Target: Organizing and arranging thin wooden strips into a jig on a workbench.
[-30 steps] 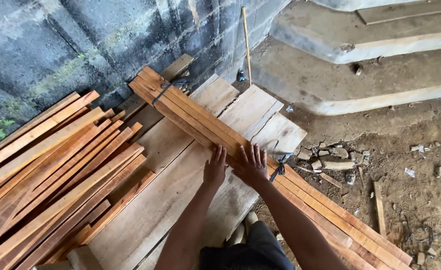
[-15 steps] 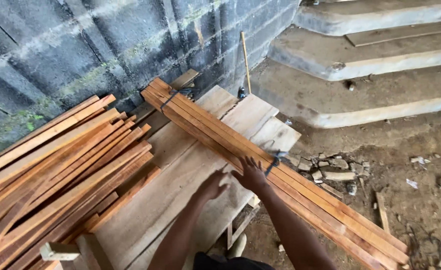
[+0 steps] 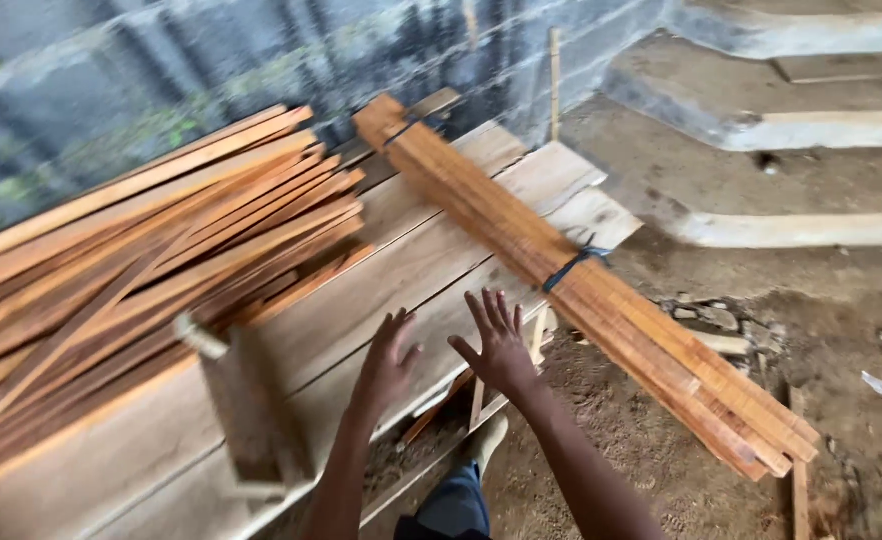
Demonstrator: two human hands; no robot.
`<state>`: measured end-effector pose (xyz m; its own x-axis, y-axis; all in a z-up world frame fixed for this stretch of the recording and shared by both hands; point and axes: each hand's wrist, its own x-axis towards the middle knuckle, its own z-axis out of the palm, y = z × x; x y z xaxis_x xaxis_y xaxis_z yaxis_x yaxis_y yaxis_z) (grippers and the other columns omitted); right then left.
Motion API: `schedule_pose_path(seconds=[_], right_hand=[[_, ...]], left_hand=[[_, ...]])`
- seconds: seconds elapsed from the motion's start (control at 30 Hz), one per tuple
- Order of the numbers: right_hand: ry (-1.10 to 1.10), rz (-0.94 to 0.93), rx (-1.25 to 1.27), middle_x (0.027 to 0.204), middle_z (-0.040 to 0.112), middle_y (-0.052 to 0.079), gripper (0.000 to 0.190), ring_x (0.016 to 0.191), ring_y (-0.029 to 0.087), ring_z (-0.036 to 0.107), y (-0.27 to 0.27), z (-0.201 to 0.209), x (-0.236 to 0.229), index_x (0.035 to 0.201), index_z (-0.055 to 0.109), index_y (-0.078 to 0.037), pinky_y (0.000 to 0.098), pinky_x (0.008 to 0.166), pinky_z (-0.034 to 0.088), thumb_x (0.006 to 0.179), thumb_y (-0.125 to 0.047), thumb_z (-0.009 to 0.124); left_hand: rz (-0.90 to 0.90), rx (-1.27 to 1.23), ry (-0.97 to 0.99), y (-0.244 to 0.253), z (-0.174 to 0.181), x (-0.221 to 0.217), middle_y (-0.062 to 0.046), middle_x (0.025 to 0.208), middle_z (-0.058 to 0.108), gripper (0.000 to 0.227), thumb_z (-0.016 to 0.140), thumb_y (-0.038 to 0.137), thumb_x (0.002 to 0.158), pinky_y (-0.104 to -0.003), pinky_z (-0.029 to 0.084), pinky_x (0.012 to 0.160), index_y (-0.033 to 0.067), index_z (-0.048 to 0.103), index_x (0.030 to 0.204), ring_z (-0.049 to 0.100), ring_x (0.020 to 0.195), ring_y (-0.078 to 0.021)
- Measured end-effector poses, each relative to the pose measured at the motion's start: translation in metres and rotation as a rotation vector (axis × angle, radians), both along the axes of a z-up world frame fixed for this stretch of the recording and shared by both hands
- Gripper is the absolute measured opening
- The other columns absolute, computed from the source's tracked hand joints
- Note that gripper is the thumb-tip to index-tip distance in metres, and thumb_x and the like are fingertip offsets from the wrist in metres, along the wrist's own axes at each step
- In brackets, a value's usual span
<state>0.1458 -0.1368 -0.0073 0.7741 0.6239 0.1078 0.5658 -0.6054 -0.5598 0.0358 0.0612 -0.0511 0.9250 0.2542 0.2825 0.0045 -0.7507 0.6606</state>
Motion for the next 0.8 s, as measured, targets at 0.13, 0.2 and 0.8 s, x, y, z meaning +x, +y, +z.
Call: schedule_pose_path(seconds=[0.13,0.2,0.8], right_hand=[[0.088,0.078,0.006,0.164,0.033,0.024,0.082,0.154,0.046,0.025,0.016,0.003,-0.052,0.163,0.032,-0.020,0.0665,0.124,0.013,0.098,-0.064,0.057],[0.102,0.116,0.049,0.166,0.031,0.024,0.084,0.154,0.047,0.023,0.026,-0.005,-0.072,0.163,0.034,-0.020,0.0665,0.124,0.010,0.097,-0.068,0.055],[-0.105,0.514,0.101,0.173,0.008,0.016,0.084,0.158,0.037,0.003,0.225,-0.045,-0.244,0.164,0.019,-0.021,0.0594,0.124,-0.004,0.097,-0.068,0.041]], left_hand=[[0.072,-0.132,0.234,-0.013,0.032,-0.083,-0.014,0.164,0.038,0.057,0.058,0.030,0.103,-0.055,0.030,0.122,0.0193,0.042,0.157,0.026,0.152,-0.0437],[0.162,-0.063,0.287,-0.005,0.022,-0.118,-0.009,0.165,0.036,0.057,0.058,0.032,0.104,-0.053,0.025,0.123,0.0232,0.042,0.158,0.022,0.155,-0.0371],[0.708,0.008,0.094,0.106,-0.028,-0.462,-0.009,0.157,0.049,0.058,0.065,0.028,0.095,-0.050,0.035,0.120,0.0141,0.049,0.149,0.035,0.151,-0.0334]])
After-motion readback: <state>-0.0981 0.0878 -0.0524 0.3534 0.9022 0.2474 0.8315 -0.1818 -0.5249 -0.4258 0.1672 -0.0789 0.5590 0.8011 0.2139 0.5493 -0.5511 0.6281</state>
